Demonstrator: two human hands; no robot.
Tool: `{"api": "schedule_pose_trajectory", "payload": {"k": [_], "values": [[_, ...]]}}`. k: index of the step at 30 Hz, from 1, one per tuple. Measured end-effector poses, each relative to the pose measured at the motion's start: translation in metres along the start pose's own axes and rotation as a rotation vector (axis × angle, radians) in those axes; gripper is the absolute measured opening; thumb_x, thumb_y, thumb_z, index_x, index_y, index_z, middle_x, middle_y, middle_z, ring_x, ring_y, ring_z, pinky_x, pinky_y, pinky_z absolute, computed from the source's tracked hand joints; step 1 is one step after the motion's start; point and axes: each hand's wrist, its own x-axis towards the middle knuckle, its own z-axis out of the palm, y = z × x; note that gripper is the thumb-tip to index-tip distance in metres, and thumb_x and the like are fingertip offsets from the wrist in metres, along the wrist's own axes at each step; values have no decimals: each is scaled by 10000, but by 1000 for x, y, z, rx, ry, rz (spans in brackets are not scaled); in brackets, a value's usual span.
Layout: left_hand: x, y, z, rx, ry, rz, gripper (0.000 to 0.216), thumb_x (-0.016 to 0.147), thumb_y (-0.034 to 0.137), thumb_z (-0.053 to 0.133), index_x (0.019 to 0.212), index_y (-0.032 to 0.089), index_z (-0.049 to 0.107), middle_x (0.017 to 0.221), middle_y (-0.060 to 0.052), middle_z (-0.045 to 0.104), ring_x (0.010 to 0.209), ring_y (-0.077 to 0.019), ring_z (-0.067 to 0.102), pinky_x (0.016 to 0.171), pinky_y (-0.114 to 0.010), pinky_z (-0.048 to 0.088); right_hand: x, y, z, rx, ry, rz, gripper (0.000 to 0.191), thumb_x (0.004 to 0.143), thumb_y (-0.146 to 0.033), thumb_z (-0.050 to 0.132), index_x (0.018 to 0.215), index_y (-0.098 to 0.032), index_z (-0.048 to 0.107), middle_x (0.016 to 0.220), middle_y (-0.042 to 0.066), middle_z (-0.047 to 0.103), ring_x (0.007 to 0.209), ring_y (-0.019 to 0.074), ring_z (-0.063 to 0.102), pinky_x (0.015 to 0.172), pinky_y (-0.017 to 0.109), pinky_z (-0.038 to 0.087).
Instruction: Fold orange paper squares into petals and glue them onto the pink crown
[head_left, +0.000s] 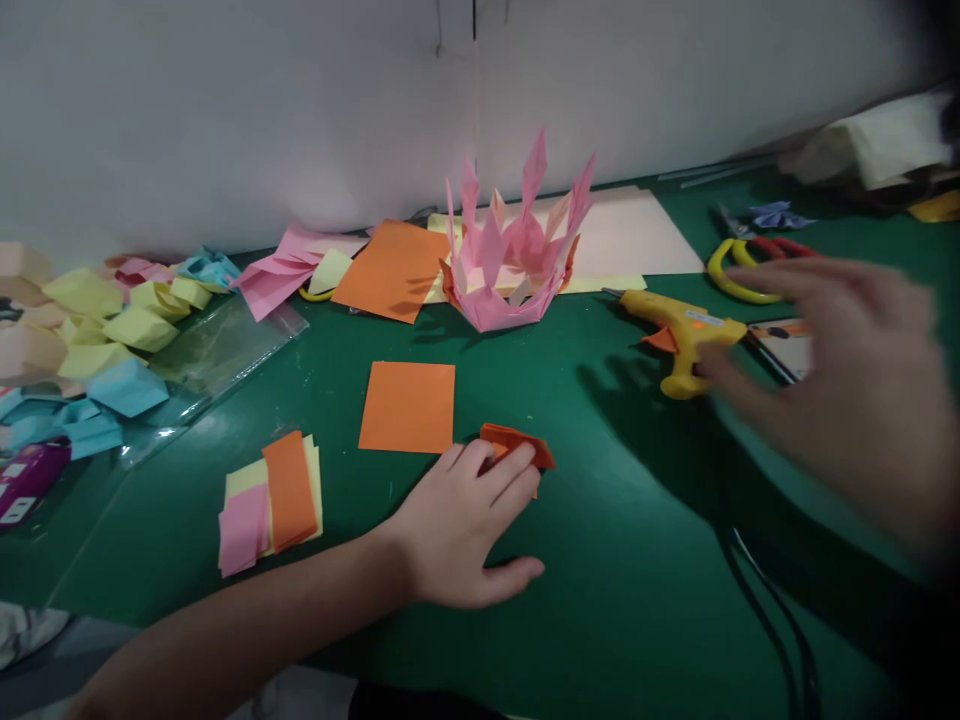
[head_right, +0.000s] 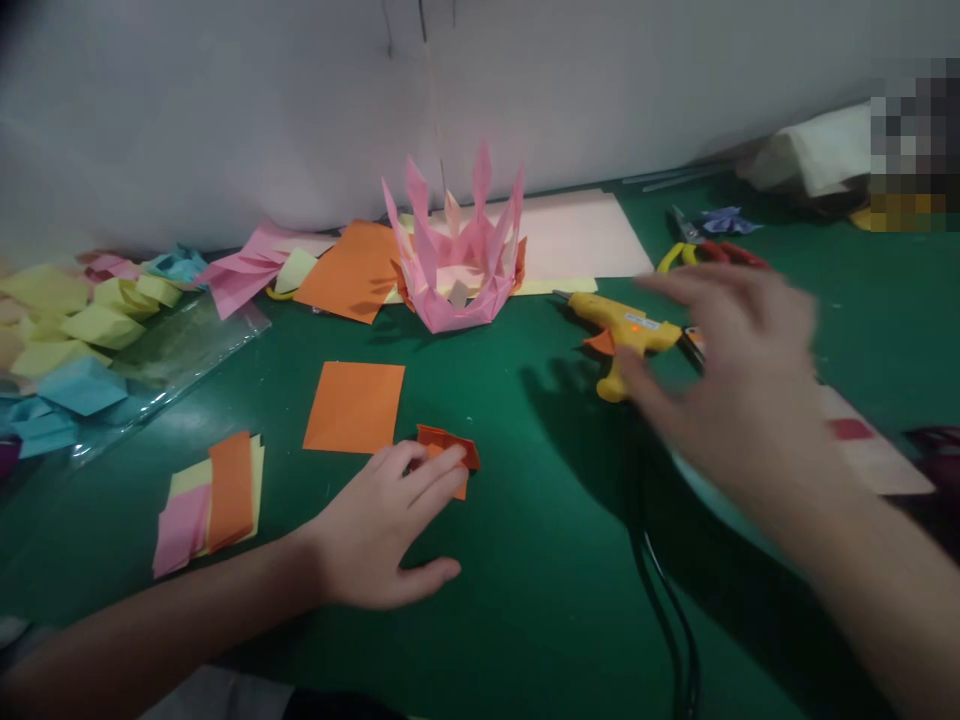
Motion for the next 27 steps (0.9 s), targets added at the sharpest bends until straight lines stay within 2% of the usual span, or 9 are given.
{"api": "schedule_pose_trajectory", "payload": {"k": [3, 6, 9, 12, 15, 18, 23, 26, 27], "values": [[2, -1, 1, 40, 5, 32, 575, 812, 519, 455, 1198, 96, 510, 1308, -163, 508, 1000, -282, 473, 826, -409, 415, 0, -60, -4, 214, -29, -280, 262, 822, -159, 591, 1071, -240, 590, 1084, 132, 608, 1050, 305, 548, 890, 480, 412], [0, 0, 4, 109, 19, 50, 614, 853, 520, 395, 1254, 62, 473, 1334, -179, 490, 1106, -303, 452, 886, -411, 390, -11, -82, 5, 344, -168, -366, 233, 852, -170, 559, 1075, -225, 599, 1015, 91, 651, 968, 253, 580, 816, 425, 456], [-3, 4, 9, 145, 1, 42, 666, 886, 547, 333, 1316, 45, 415, 1355, -188, 477, 1186, -308, 423, 913, -409, 376, -20, -88, 11, 454, -242, -289, 229, 884, -228, 524, 1097, -200, 603, 965, 85, 665, 863, 202, 607, 745, 365, 479], [-3, 13, 12, 107, 6, -18, 709, 880, 569, 314, 1335, 30, 382, 1346, -209, 476, 1172, -331, 428, 913, -448, 376, -22, -94, 9, 510, -240, -240, 221, 879, -185, 497, 1067, -183, 613, 962, 95, 654, 857, 189, 607, 736, 337, 493], [-1, 21, 14, 4, 38, -121, 663, 844, 512, 377, 1268, 6, 427, 1246, -236, 530, 1104, -369, 452, 900, -526, 379, -21, -100, 5, 486, -215, -310, 197, 843, -160, 501, 975, -195, 643, 968, 102, 641, 850, 208, 602, 713, 360, 481], [0, 25, 14, -127, 93, -170, 537, 798, 397, 457, 1176, 17, 466, 1212, -252, 541, 1096, -380, 451, 871, -553, 412, -20, -102, 6, 383, -206, -359, 207, 855, -192, 516, 1006, -173, 656, 1024, 140, 633, 887, 251, 593, 694, 389, 477], [-3, 20, 12, -251, 249, -48, 360, 835, 232, 429, 1142, 44, 422, 1203, -249, 571, 1206, -299, 455, 946, -467, 444, -20, -97, 10, 238, -135, -403, 152, 871, -169, 522, 883, -145, 671, 1097, 151, 633, 938, 270, 576, 745, 406, 481], [-2, 10, 8, -215, 262, 25, 310, 870, 184, 407, 1156, 73, 441, 1331, -230, 493, 1250, -245, 455, 971, -398, 451, -20, -96, 8, 208, -122, -425, 175, 869, -123, 509, 790, -169, 658, 1088, 121, 642, 907, 250, 574, 752, 385, 465], [0, 6, 6, -174, 282, 40, 290, 880, 147, 384, 1151, 79, 462, 1311, -209, 518, 1229, -231, 478, 969, -387, 454, -21, -96, 7, 208, -121, -434, 189, 873, -118, 504, 772, -177, 652, 1067, 109, 650, 874, 236, 573, 740, 372, 458]]}}
